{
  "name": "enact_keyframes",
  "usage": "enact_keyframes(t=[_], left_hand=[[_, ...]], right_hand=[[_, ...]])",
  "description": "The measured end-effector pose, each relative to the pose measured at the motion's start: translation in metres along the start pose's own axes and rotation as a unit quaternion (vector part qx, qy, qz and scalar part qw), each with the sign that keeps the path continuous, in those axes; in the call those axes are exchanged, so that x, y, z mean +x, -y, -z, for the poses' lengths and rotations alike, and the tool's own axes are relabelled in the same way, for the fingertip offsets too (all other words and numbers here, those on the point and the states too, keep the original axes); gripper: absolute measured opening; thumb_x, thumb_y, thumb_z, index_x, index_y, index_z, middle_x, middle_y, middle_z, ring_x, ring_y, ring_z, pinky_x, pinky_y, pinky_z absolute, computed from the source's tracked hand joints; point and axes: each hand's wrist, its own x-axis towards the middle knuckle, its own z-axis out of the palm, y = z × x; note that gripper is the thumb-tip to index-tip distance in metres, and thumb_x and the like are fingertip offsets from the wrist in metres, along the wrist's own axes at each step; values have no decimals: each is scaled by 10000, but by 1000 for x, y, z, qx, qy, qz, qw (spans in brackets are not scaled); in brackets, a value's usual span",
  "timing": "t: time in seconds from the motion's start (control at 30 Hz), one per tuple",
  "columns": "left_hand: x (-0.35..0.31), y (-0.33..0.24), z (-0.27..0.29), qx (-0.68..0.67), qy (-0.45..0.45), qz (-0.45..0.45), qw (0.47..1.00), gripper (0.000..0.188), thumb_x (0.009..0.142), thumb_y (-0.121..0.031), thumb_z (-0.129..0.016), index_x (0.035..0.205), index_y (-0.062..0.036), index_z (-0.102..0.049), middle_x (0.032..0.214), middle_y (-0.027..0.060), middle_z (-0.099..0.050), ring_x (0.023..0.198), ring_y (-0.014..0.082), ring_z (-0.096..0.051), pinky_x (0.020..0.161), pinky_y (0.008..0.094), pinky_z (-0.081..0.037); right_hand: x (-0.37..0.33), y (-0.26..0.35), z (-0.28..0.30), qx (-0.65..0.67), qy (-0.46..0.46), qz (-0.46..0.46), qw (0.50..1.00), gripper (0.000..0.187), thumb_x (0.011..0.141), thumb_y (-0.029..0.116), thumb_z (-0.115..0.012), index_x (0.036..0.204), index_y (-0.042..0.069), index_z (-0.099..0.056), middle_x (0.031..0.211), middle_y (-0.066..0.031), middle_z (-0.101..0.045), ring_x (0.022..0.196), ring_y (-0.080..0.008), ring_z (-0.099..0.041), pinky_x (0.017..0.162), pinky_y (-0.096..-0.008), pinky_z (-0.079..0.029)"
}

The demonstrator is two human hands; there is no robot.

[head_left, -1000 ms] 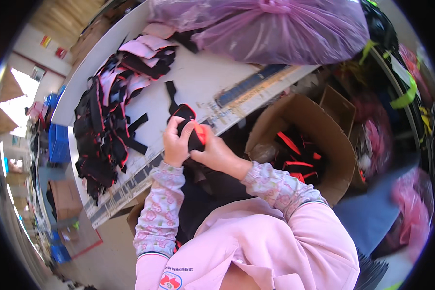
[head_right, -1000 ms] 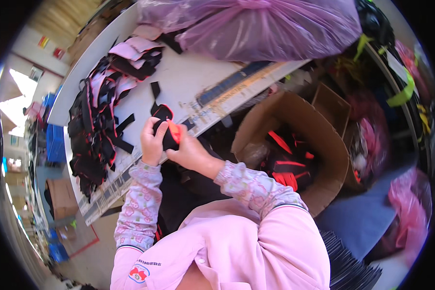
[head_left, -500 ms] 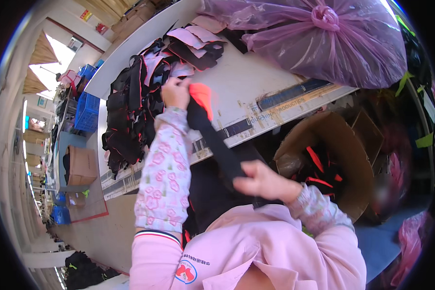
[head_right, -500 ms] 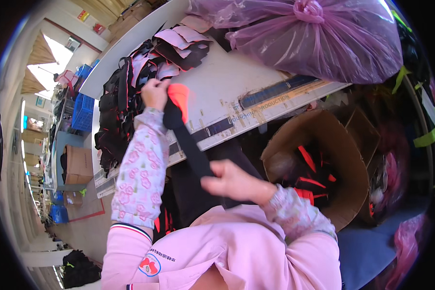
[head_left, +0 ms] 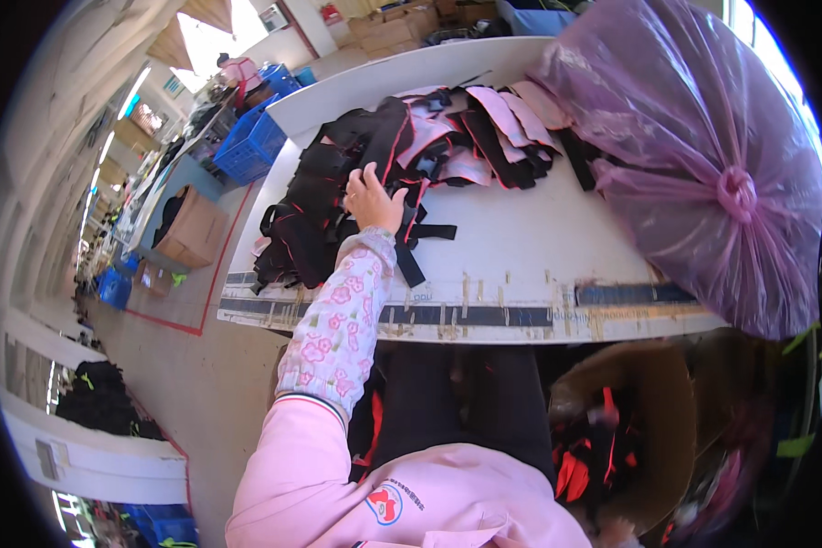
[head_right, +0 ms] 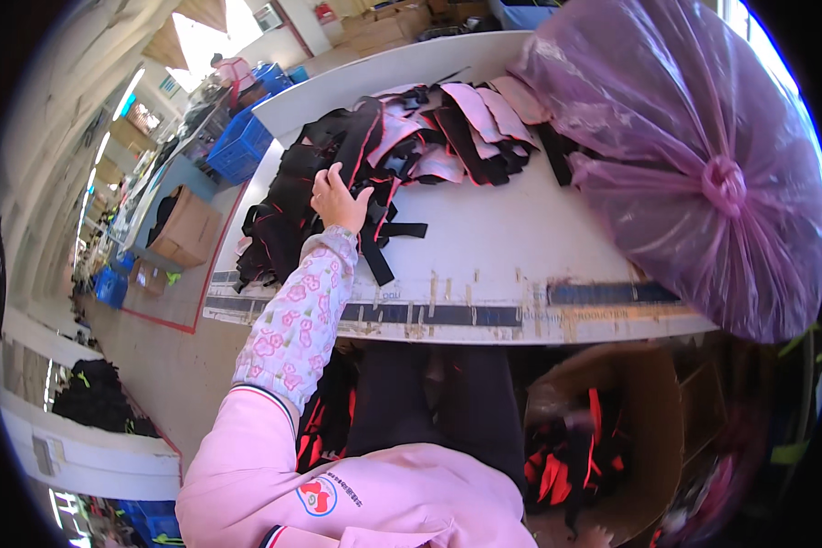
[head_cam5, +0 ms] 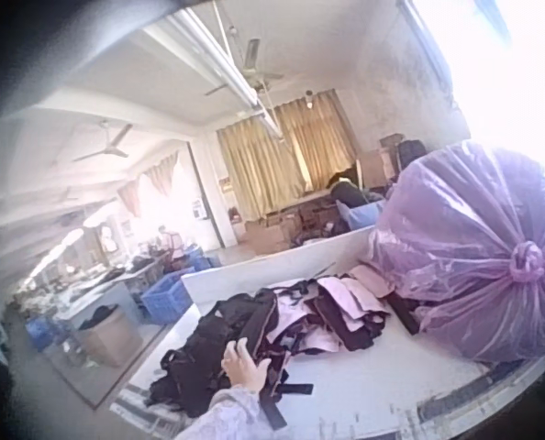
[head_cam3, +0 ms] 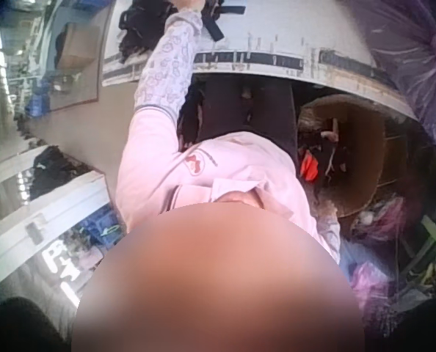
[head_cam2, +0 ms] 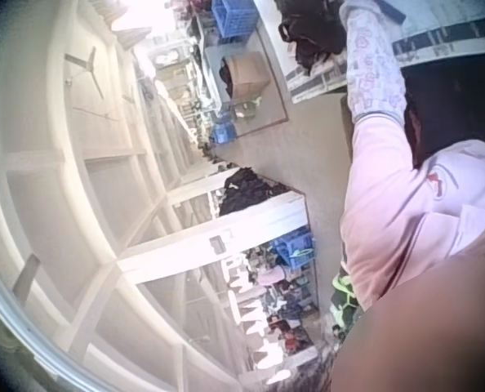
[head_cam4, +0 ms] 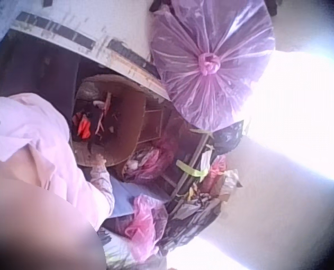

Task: The person is inspecting and folding life jacket components at a factory workstation.

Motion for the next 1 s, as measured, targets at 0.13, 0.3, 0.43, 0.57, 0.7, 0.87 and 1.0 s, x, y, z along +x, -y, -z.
enact_keyframes(t=[0.13,0.3,0.43,0.57,0.7,0.87,1.0], left_hand=[[32,60,-12,78,129,57,987,512,800,-300,-640,1256,-149,-463,1262,160,-488,1176,336,-464,918,508,-396],[27,28,2,-187,18,37,981,177,860,-189,-492,829,-62,-611,799,189,-626,758,391,-607,650,498,-462],[-45,-45,28,-497,167,67,849,35,800,-47,-570,824,-25,-582,687,84,-618,626,195,-620,552,335,-487],[-134,-98,54,-239,250,-164,924,139,770,-169,-540,731,-43,-584,651,190,-602,611,361,-610,562,479,-466],[-207,-107,28,-218,431,-245,841,264,680,-269,-655,798,-32,-652,751,178,-635,778,354,-624,681,481,-481],[-195,-80,40,-315,368,-361,797,438,637,-431,-717,903,-84,-688,1260,184,-442,1299,408,-250,1004,635,-199],[-197,-60,6,-346,419,-315,778,321,704,-262,-656,970,-83,-646,1234,160,-486,1265,367,-355,985,600,-280]], right_hand=[[9,19,-17,-107,-80,126,983,197,779,143,-532,905,10,-604,783,-130,-588,612,-280,-586,425,-431,-414],[-71,-25,-212,-219,-149,259,929,196,754,117,-461,842,9,-599,741,-88,-558,521,-251,-569,248,-482,-358],[2,48,-97,387,-267,141,871,284,847,98,-568,1115,8,-590,895,-142,-618,807,-191,-591,733,-308,-483],[43,132,-16,480,-362,197,774,291,895,80,-509,1170,-9,-539,1024,-140,-578,921,-187,-547,820,-328,-452],[104,148,-27,267,-357,278,851,334,910,97,-505,1227,-11,-498,1086,-181,-570,949,-254,-561,842,-341,-443],[114,150,-49,328,-290,269,858,368,902,85,-526,1251,-17,-468,1157,-190,-553,1022,-283,-556,888,-360,-432],[102,152,-46,332,-289,272,856,451,832,100,-622,1235,-29,-469,1176,-207,-544,1099,-329,-533,938,-399,-406]])
